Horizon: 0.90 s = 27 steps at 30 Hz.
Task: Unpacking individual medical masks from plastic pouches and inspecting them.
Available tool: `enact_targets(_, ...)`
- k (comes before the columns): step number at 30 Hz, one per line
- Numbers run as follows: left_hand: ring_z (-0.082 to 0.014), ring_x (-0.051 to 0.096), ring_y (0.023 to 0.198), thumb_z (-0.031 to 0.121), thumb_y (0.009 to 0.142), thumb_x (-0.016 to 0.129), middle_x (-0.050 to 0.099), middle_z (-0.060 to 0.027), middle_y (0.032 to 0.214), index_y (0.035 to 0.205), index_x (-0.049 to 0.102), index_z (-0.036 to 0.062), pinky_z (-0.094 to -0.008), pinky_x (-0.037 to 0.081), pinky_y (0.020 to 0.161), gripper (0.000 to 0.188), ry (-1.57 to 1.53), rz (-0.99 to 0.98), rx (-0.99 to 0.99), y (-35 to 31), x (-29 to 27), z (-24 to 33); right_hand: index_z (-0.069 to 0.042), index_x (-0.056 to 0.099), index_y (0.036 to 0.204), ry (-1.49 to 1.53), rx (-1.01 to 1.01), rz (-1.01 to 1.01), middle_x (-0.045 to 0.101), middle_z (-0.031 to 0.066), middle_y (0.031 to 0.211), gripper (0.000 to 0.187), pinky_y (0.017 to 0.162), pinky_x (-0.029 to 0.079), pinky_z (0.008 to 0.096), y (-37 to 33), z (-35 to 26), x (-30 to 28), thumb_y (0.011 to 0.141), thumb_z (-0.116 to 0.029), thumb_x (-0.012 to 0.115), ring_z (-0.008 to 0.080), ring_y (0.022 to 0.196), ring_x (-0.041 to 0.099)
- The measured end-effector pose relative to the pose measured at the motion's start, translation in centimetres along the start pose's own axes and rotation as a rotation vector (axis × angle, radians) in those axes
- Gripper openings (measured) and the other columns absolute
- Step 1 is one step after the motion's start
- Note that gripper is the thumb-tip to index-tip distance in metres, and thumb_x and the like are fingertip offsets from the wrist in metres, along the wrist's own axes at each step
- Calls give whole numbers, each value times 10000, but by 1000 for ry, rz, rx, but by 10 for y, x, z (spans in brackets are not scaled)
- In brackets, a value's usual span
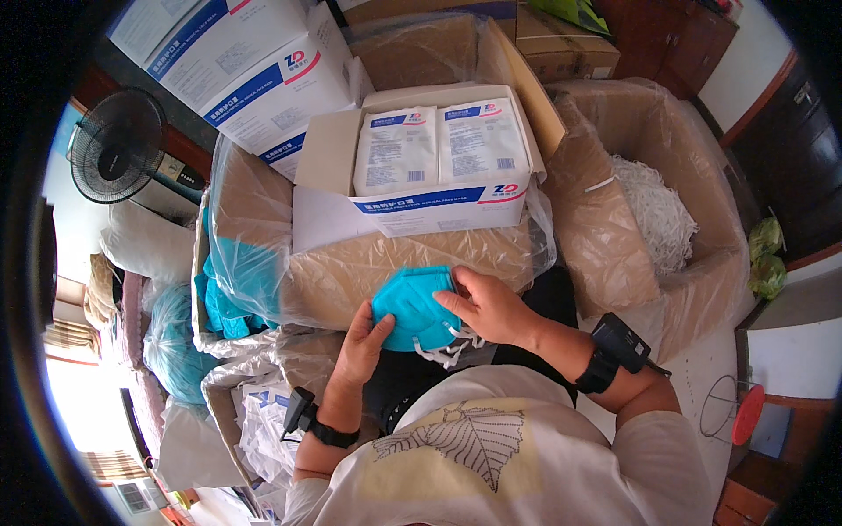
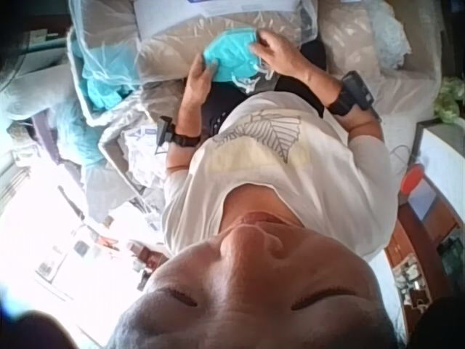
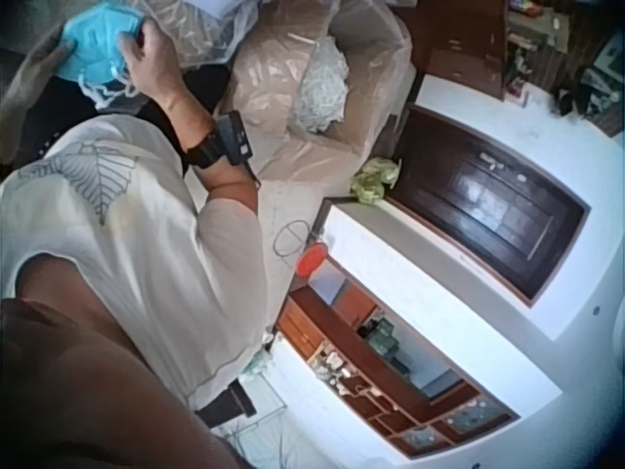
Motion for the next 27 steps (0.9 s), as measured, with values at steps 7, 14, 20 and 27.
enact_targets(7, -332, 500, 1049, 112, 848, 522, 513, -175, 1160, 1098, 504, 39, -371, 403, 863, 261, 787, 195, 557, 10, 27, 77, -2, 517, 921, -349, 32, -128, 566, 168, 768, 230, 603, 440, 337, 11, -23, 8, 841, -212, 568, 283, 692, 559)
enact_targets(14, -320, 618, 729, 308, 916, 413, 628, -148, 791, 929, 622, 66, -362, 474, 646, 320, 856, 109, 402, 36, 50, 72, -1, 526, 1003, 276, 81, -265, 578, 27, 870, 254, 678, 436, 286, 26, 0, 27, 890, -229, 524, 102, 790, 543)
enact_targets(20, -344, 598, 681, 372, 879, 477, 607, -137, 698, 864, 627, 103, -395, 452, 589, 309, 926, 427, 289, 46, 11, 90, -16, 482, 1019, 344, 35, -399, 520, 3, 837, 252, 682, 421, 239, 16, -4, 47, 911, -244, 484, 76, 751, 479)
enact_targets(27, -305, 605, 675, 306, 853, 550, 617, -147, 719, 844, 633, 82, -357, 453, 594, 239, 947, 702, 417, 40, -50, 132, -8, 533, 967, 187, 180, -406, 467, 14, 697, 248, 603, 420, 233, 15, 4, 33, 926, -232, 434, 75, 619, 446)
Point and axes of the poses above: each hand's wrist, its own y-axis towards the middle knuckle, its own x-axis out of the palm, z = x × y, the point moved 5 cm from there along y, towards the middle knuckle
